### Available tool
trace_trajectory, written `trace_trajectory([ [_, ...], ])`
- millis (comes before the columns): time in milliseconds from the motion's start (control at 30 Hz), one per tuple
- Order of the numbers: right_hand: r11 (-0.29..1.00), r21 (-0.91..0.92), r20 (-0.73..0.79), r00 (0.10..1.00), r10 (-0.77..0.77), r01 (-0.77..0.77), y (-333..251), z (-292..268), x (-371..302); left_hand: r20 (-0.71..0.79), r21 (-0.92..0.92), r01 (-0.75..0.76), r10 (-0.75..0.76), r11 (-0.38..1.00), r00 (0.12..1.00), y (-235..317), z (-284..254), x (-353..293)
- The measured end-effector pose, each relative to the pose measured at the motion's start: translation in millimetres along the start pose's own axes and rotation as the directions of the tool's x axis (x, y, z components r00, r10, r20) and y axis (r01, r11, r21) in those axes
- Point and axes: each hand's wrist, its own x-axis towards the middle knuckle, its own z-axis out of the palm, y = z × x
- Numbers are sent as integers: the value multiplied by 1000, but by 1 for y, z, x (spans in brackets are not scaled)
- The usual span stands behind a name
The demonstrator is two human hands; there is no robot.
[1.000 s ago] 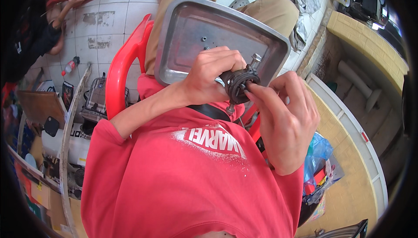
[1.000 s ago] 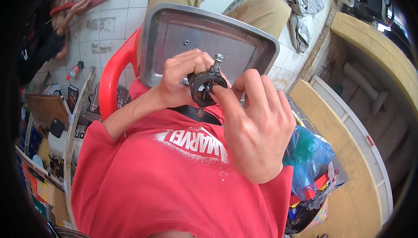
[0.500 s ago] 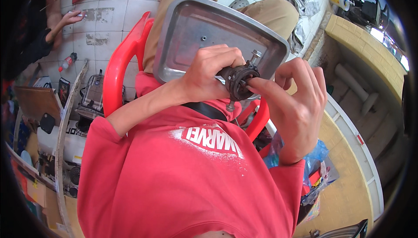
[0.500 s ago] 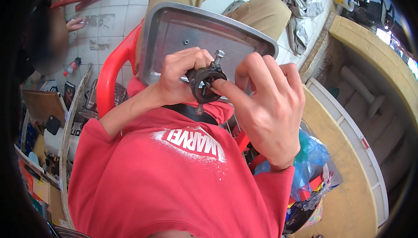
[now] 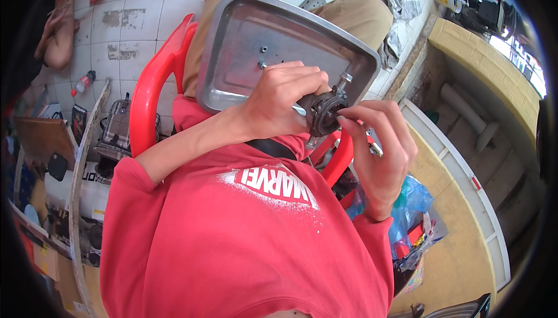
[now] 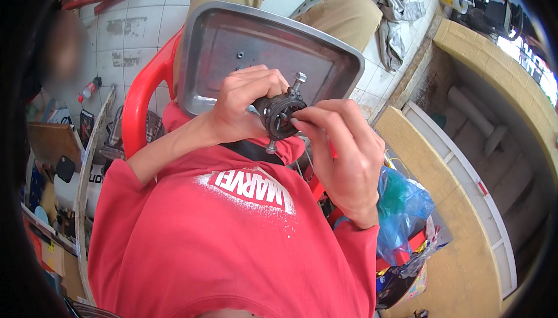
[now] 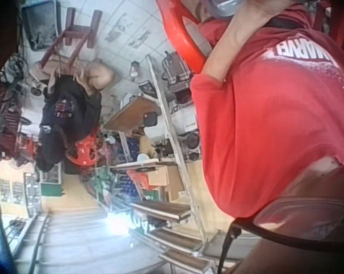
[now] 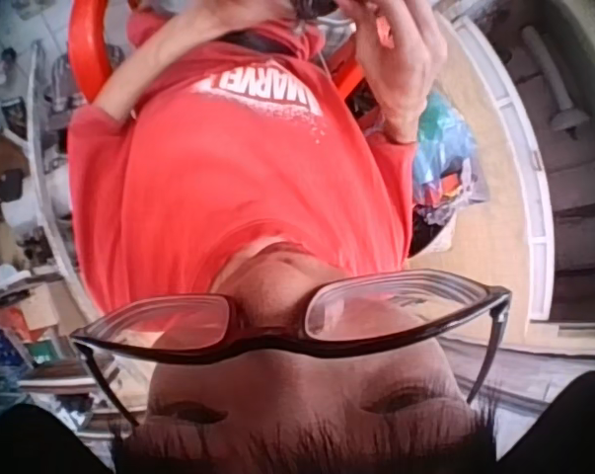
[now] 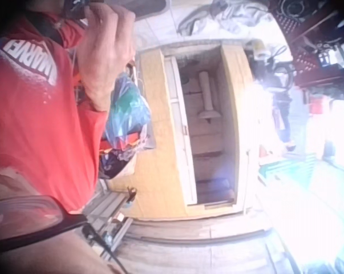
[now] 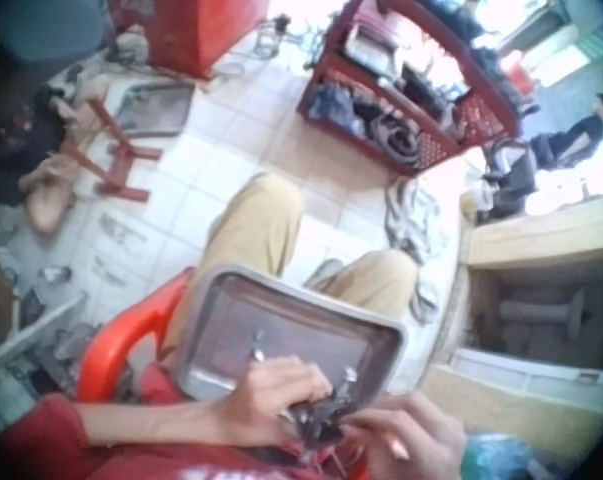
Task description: The person sits on a red chair and assembles a mechanical component, likely a carburetor, using small metal parts and screws. They manipulate the parts over a metal tray, inserting pins and tightening screws by hand. The person occasionally looks around the workshop before returning to the assembly task.
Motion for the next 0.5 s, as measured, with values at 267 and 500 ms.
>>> trace_trajectory([
  [267,842,419,-24,922,386,-341,29,9,-27,2,131,38,-38,991,999,-3,22,12],
  [500,796,469,33,908,419,-384,76,23,-35,151,438,-47,-22,898,988,-14,47,13],
])
